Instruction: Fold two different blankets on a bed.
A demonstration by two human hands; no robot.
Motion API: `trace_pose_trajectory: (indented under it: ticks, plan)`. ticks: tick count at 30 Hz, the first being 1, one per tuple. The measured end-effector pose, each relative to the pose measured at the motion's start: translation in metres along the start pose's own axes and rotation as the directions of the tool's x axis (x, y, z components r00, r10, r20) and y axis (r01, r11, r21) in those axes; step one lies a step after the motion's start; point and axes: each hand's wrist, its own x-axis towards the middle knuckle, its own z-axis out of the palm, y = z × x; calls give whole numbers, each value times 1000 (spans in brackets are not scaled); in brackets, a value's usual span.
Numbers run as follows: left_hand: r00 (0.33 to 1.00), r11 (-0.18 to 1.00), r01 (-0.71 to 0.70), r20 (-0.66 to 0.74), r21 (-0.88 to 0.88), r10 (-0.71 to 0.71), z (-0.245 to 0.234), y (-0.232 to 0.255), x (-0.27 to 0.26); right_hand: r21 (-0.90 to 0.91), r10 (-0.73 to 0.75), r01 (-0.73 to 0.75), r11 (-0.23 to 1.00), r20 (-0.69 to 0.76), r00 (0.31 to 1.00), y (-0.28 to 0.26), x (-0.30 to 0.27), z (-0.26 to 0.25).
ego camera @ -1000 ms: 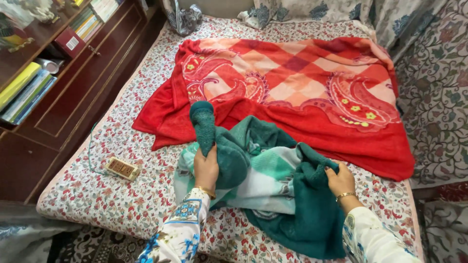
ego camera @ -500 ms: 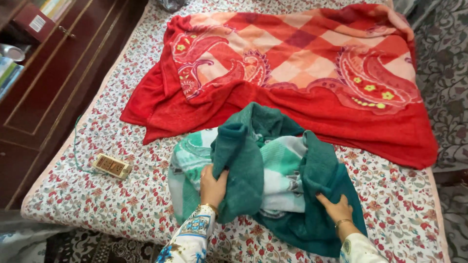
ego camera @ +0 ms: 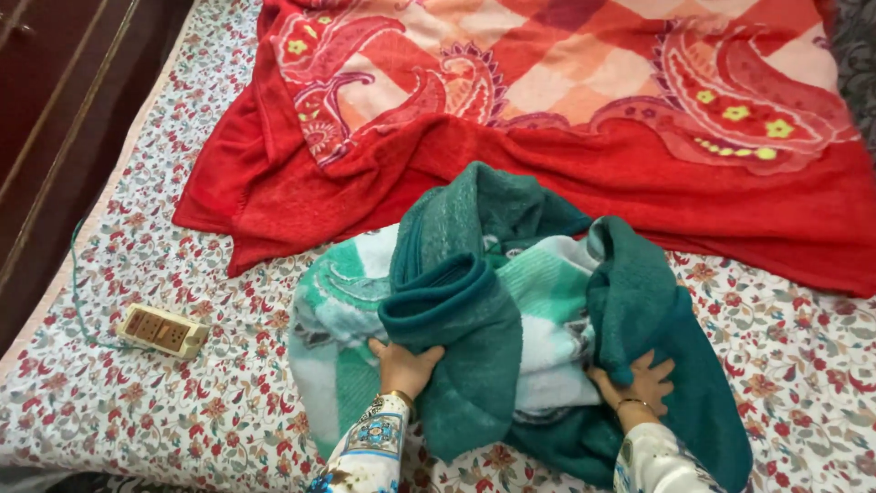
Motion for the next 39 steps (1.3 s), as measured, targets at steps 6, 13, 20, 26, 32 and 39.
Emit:
trace_pose_trajectory:
  ticks: [6, 13, 20, 26, 32, 39]
  plan:
    - [969, 948, -220, -163, -228, 186, 47, -70, 18, 102, -160, 181, 978, -184, 970, 78, 122, 61]
    - [949, 296, 296, 244, -908, -201, -6, 0, -44, 415, -244, 537, 734, -577, 779, 21, 108, -67]
    - [955, -164, 294, 285, -941, 77, -68, 107, -84, 310, -321, 950, 33, -897, 303, -176, 62, -409]
    - [924, 352, -92, 52, -932, 378, -70, 197, -141, 19, -588, 997, 77, -807, 60, -199, 4, -489]
    - [826, 639, -505, -112, -579, 552, -42, 236, -149, 281, -852, 844, 457, -135, 506, -137, -74, -372]
    - [725, 678, -632, 24, -376, 689, -11, 268, -187, -136, -816, 853, 504, 249, 522, -85, -176, -300]
